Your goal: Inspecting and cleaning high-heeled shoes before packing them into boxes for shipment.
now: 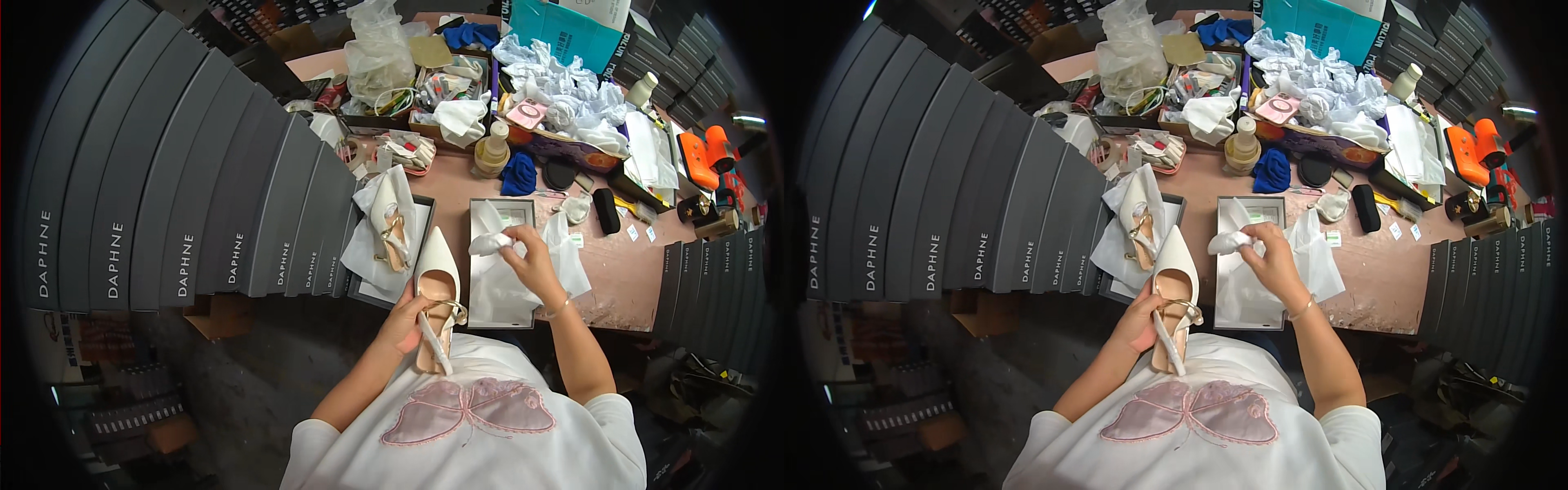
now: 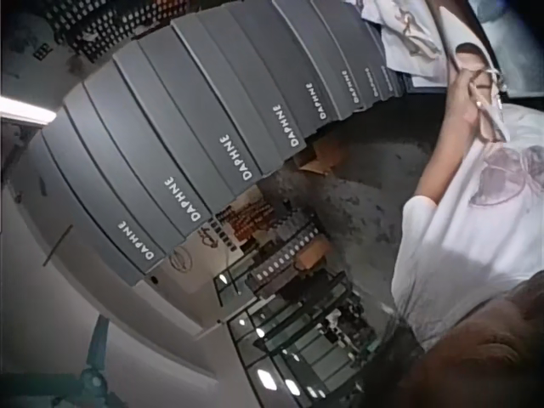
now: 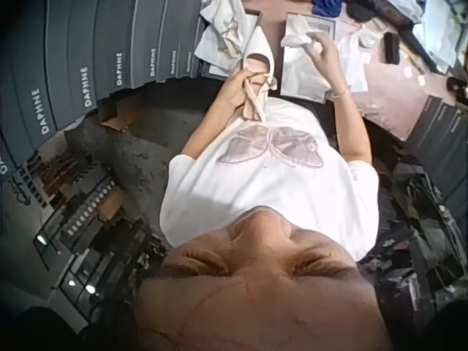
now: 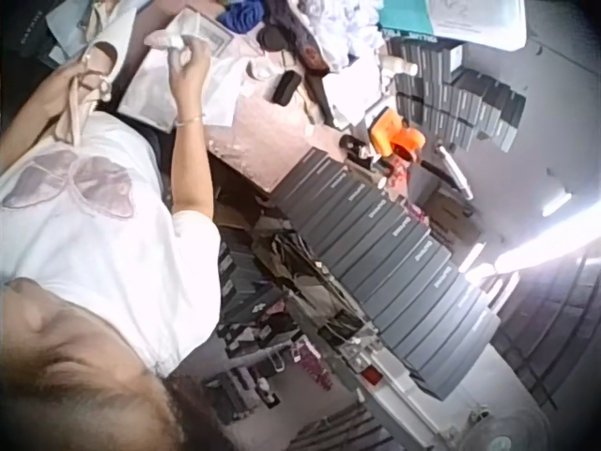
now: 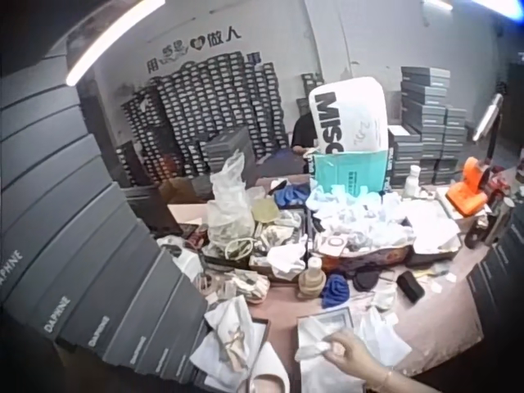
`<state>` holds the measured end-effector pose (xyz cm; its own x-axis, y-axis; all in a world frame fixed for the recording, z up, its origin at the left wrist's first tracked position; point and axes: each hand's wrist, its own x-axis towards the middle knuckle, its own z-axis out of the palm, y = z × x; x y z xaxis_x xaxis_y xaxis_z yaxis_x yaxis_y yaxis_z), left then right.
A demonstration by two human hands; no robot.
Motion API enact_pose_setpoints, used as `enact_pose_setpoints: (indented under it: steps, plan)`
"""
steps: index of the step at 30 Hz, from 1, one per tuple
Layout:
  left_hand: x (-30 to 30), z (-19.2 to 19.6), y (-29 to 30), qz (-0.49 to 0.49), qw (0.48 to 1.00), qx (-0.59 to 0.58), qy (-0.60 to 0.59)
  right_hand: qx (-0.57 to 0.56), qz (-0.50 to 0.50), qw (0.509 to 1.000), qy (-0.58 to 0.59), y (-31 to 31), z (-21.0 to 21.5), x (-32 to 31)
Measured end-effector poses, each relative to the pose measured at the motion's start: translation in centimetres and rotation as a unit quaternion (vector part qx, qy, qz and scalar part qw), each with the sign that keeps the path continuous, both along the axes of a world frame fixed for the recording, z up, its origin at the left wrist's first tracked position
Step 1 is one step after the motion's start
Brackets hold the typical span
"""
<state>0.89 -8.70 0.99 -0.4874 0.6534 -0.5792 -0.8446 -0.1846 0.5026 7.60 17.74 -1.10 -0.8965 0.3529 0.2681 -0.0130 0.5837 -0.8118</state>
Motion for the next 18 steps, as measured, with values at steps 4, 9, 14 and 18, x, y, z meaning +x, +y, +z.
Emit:
enact_pose_setpoints:
  steps: [4,9,14,18]
  plan:
    - [0.4,0.1,2.4,-0.029,0.999,0.034,-0.005,-0.074,0.067,0.995,-0.005,-3.3,5.8,1.3]
    - [1.2,1.5,4.2,-0.099,0.993,0.059,0.01,0.175,0.104,0.978,-0.049,-6.7,4.4,2.2]
    - [0.6,0.2,4.4,-0.107,0.992,0.066,0.015,0.183,0.135,0.973,-0.044,-7.9,4.3,2.7]
    - [1.5,0.1,4.7,-0.123,0.989,0.086,0.015,0.197,0.124,0.972,-0.039,-6.9,4.6,3.4]
